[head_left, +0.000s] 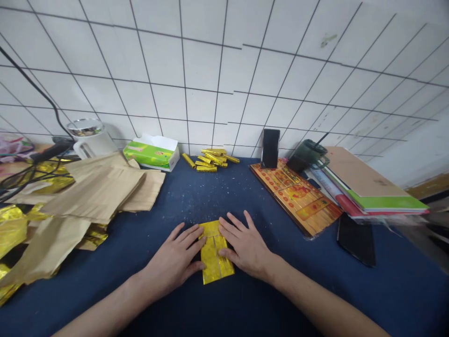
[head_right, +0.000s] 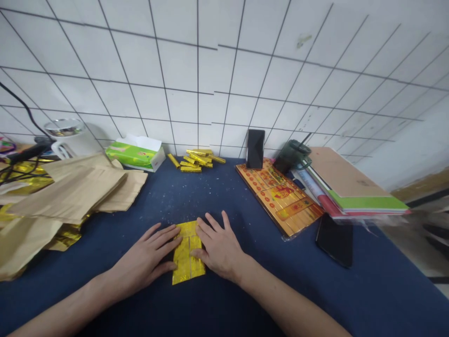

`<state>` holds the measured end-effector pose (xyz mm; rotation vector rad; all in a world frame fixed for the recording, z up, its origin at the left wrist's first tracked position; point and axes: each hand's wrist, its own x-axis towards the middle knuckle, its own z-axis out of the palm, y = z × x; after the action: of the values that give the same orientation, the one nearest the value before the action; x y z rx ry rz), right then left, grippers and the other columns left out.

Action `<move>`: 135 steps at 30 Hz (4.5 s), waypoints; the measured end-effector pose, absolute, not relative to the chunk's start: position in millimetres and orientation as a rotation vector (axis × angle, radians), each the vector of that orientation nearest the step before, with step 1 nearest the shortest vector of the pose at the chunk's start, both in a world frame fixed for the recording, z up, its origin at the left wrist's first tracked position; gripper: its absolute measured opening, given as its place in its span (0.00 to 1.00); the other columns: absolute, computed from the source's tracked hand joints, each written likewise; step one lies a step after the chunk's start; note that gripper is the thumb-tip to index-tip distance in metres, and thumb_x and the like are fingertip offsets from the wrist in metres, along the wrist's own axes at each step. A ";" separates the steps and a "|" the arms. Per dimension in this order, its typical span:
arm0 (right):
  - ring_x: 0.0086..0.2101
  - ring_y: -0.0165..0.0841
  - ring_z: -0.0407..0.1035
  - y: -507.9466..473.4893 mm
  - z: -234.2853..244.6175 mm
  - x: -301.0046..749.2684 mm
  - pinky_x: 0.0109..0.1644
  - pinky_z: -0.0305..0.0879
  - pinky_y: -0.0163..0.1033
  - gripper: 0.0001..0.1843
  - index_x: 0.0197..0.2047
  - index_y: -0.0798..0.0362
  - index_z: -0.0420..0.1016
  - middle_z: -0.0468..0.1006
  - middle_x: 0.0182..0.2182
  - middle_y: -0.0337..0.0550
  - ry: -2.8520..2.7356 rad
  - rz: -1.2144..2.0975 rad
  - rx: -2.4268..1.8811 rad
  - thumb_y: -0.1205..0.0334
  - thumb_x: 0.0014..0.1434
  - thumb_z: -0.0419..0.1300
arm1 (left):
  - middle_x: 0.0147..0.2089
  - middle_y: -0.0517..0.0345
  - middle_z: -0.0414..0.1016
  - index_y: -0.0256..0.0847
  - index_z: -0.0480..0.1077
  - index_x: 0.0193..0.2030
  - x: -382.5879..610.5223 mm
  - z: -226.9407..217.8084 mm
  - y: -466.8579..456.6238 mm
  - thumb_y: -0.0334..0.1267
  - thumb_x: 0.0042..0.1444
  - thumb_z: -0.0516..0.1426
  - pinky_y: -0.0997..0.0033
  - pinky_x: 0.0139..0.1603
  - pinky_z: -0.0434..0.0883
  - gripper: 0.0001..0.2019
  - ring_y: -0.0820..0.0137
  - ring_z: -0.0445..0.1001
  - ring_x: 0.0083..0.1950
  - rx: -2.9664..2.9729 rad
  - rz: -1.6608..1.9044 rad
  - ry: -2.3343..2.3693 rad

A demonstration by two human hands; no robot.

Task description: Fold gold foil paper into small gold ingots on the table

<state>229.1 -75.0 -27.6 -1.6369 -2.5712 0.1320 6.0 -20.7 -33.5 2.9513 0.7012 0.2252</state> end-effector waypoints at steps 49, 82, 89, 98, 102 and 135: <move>0.58 0.43 0.48 -74.3 -26.4 229.4 0.59 0.35 0.63 0.27 0.58 0.50 0.59 0.60 0.58 0.41 -2.565 0.071 -1.669 0.46 0.61 0.38 | 0.58 0.49 0.63 0.41 0.62 0.54 4.4 -33.7 -18.6 0.49 0.57 0.49 0.48 0.58 0.55 0.22 0.60 0.59 0.59 2.941 0.158 0.693; 0.60 0.45 0.42 -73.2 -30.5 231.8 0.58 0.35 0.65 0.34 0.62 0.54 0.50 0.51 0.61 0.46 -2.680 0.152 -1.561 0.41 0.59 0.37 | 0.55 0.51 0.66 0.41 0.62 0.54 14.0 -13.8 -21.2 0.53 0.57 0.46 0.51 0.61 0.47 0.24 0.62 0.61 0.58 2.864 0.161 0.807; 0.60 0.46 0.42 -73.2 -32.4 232.7 0.57 0.35 0.65 0.34 0.63 0.54 0.46 0.53 0.61 0.47 -2.673 0.112 -1.548 0.42 0.59 0.38 | 0.63 0.42 0.50 0.31 0.48 0.62 36.9 -23.5 -20.0 0.63 0.53 0.38 0.49 0.61 0.42 0.40 0.57 0.47 0.64 2.949 0.060 0.656; 0.60 0.44 0.40 -72.6 -34.2 234.9 0.58 0.31 0.65 0.33 0.62 0.51 0.49 0.52 0.61 0.43 -2.673 0.144 -1.580 0.42 0.60 0.37 | 0.66 0.49 0.43 0.40 0.39 0.65 2.3 -37.0 -14.5 0.62 0.53 0.40 0.52 0.62 0.37 0.38 0.60 0.41 0.66 2.878 0.010 0.626; 0.60 0.44 0.40 -74.2 -37.9 236.7 0.58 0.32 0.64 0.33 0.63 0.50 0.46 0.50 0.62 0.43 -2.686 0.147 -1.585 0.42 0.59 0.37 | 0.66 0.48 0.43 0.40 0.38 0.65 3.9 -35.5 -15.3 0.62 0.53 0.40 0.52 0.62 0.37 0.39 0.61 0.41 0.66 2.847 0.004 0.640; 0.61 0.45 0.36 -75.6 -31.6 233.3 0.58 0.32 0.64 0.35 0.64 0.50 0.41 0.45 0.63 0.43 -2.688 0.282 -1.627 0.40 0.58 0.37 | 0.67 0.50 0.37 0.44 0.36 0.65 -7.7 -32.6 -17.8 0.64 0.51 0.40 0.48 0.61 0.39 0.40 0.58 0.40 0.66 2.866 -0.088 0.676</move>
<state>233.3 -75.6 -31.6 -1.6267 -2.6882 0.2821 -7.7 -17.8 -32.6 2.8657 0.6757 -0.0884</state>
